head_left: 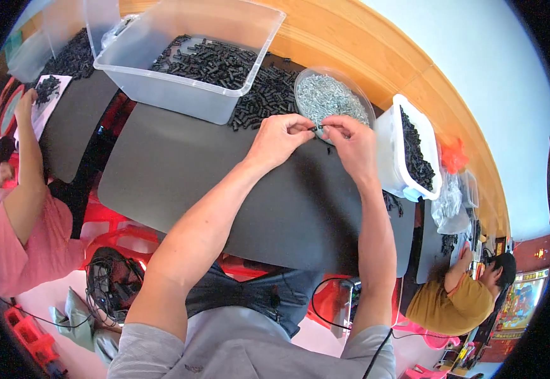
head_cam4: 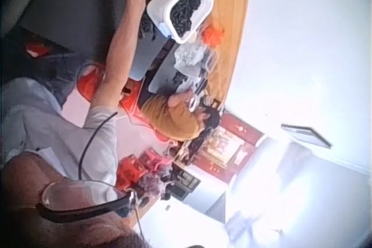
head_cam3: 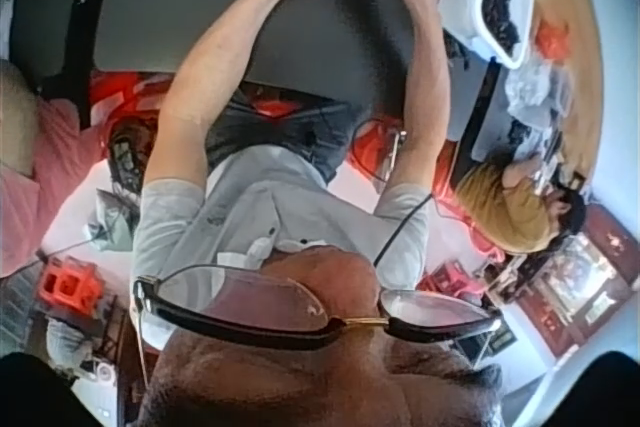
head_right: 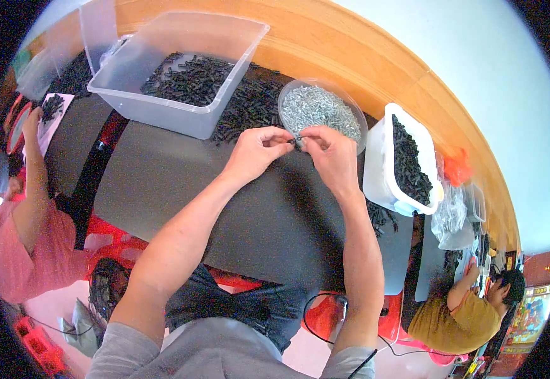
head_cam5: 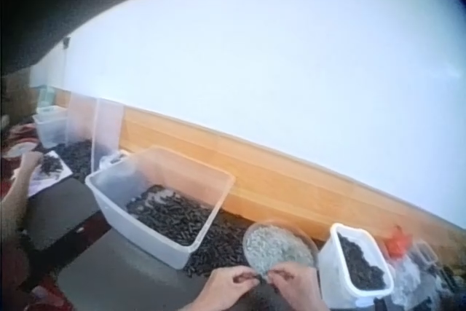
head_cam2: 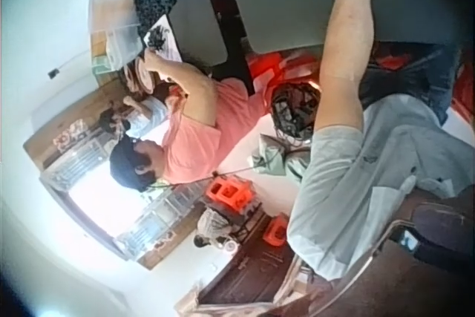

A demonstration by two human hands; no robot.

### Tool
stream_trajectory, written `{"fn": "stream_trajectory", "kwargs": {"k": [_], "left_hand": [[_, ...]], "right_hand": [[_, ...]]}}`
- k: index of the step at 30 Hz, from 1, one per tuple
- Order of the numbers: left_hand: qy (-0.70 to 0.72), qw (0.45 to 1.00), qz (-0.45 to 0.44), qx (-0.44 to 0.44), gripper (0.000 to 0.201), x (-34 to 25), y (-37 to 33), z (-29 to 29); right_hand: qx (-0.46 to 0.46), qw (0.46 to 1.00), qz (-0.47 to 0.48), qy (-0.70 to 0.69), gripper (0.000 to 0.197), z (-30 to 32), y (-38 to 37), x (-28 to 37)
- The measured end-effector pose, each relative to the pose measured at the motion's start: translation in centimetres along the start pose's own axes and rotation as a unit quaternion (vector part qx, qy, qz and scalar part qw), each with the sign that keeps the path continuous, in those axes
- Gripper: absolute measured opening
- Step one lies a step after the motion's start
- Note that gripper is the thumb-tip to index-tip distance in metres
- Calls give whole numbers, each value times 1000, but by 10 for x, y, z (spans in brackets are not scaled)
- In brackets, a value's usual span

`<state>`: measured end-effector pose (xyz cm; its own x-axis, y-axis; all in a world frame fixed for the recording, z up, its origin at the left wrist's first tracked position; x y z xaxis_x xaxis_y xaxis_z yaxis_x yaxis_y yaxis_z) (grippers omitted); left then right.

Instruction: The person assembles small metal components into plastic tubes by hand at a workbench, creating finished assemblies.

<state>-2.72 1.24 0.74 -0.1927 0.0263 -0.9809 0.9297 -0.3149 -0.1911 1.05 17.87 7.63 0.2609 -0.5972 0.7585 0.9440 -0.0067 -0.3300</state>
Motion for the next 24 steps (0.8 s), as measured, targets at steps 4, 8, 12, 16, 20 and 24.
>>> {"fn": "stream_trajectory", "kwargs": {"k": [4, 8, 12, 16, 20, 24], "left_hand": [[17, 1000, 22, 8, 23, 1, 0, 1], [3, 1000, 22, 3, 23, 0, 0, 2], [22, 998, 53, 15, 23, -2, 1, 2], [62, 997, 43, 4, 24, 1, 1, 0], [87, 995, 43, 25, 23, 2, 1, -2], [80, 995, 48, 30, 22, 0, 2, -2]], "right_hand": [[5, 1000, 12, 19, 12, -6, 0, 0], [5, 999, 30, 19, 12, -8, -1, -4], [6, 996, 59, 67, 13, -7, -2, 2], [13, 995, 75, 72, 13, -6, -2, 4], [24, 992, 96, 78, 13, -3, -2, 6], [30, 990, 106, 82, 13, -2, -2, 8]]}}
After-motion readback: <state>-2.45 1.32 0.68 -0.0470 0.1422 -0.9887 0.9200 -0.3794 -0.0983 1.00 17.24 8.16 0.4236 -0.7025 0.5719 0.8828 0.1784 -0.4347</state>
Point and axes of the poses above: each hand's wrist, its own y-axis away from the middle knuckle, its own z-axis out of the back of the hand, x = y × z, the point moved 3 cm from there along -y, towards the middle knuckle, and after that the axes turned 1 degree about -x, right-handed, at the moved point
